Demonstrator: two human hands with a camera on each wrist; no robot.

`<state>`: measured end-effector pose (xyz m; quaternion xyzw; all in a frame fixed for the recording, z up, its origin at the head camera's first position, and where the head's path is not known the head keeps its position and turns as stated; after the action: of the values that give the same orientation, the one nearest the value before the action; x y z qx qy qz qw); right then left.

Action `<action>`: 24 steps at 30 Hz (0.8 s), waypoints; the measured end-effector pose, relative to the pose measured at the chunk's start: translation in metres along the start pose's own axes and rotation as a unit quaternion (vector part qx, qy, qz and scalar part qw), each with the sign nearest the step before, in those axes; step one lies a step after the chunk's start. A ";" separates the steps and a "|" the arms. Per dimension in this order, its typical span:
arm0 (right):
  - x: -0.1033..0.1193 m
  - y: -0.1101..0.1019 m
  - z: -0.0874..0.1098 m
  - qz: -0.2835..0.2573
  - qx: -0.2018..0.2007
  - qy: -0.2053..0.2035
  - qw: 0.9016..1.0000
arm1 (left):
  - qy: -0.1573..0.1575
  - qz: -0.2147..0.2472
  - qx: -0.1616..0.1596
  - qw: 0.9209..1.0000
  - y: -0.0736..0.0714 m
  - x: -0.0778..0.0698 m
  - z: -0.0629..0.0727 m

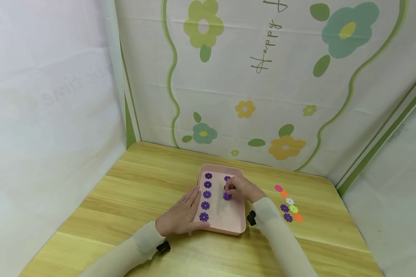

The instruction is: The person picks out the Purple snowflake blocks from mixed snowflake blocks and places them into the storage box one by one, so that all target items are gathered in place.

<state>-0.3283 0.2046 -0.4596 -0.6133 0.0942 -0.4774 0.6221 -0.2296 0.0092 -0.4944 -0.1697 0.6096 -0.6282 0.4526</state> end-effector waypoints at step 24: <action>-0.008 -0.031 0.035 0.043 -0.014 0.054 0.997 | 0.002 0.017 0.001 1.000 0.000 0.000 0.001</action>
<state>-0.3226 0.2404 -0.4283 -0.5907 0.1611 -0.4813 0.6273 -0.2293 0.0083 -0.4943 -0.1576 0.6124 -0.6218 0.4621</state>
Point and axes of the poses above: each hand's wrist, its own z-axis away from the middle knuckle, its own y-axis out of the palm, x = y × z, the point moved 7 cm from there along -z, towards the middle knuckle, and after that the axes turned 10 degrees about x, right-handed, at the moved point
